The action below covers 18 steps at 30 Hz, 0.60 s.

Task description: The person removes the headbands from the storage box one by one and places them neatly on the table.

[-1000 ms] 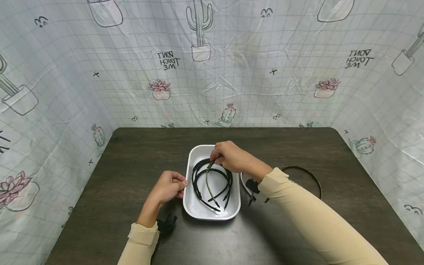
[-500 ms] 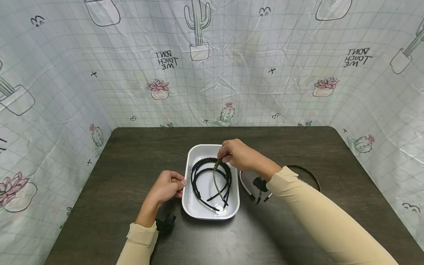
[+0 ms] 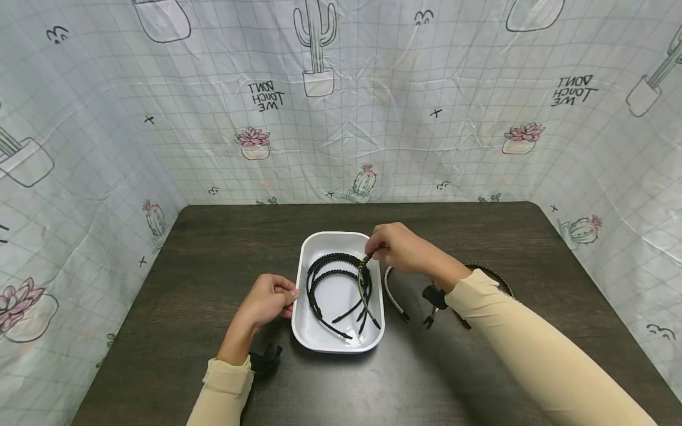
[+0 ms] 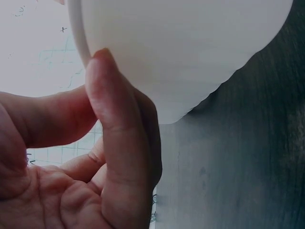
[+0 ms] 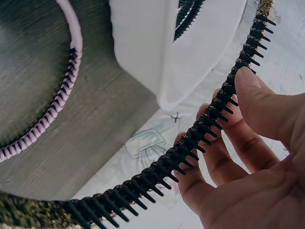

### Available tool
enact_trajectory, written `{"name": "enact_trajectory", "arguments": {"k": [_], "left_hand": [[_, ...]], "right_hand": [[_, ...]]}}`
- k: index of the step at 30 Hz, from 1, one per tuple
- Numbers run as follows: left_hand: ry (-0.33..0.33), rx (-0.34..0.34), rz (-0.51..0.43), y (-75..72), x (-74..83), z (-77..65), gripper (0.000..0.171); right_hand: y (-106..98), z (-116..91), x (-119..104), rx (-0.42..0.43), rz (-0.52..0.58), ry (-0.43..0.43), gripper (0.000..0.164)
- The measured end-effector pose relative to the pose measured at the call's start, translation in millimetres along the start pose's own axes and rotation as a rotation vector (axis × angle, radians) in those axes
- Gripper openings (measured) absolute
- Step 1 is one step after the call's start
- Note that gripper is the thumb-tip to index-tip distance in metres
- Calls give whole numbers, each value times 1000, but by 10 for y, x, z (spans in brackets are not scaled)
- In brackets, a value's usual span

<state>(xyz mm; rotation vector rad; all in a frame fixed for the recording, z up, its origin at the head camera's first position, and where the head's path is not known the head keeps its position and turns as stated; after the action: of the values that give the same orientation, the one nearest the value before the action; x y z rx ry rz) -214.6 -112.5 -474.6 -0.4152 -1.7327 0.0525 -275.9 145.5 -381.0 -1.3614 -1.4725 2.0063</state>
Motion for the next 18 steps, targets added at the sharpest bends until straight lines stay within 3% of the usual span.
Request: {"name": "enact_trajectory", "arguments": {"k": [13, 18], "left_hand": [[-1, -2, 0, -7, -9, 19, 17], [3, -4, 7, -11, -13, 20, 17]], "right_hand": [[-88, -169, 184, 11, -9, 35, 21], [-105, -237, 257, 51, -25, 7, 19]]}}
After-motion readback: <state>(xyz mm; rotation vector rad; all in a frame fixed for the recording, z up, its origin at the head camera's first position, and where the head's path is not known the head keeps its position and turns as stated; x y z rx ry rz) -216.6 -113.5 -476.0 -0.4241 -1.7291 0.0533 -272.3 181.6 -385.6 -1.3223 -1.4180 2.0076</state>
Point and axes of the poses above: each hand's wrist, its own z-axis towards the middle knuckle, its own y-axis out of the palm, x = y × z, the point moved 6 cm from there along z, towards the middle knuckle, and after that the axes turned 6 degrees about y, right-handed, at the moved point
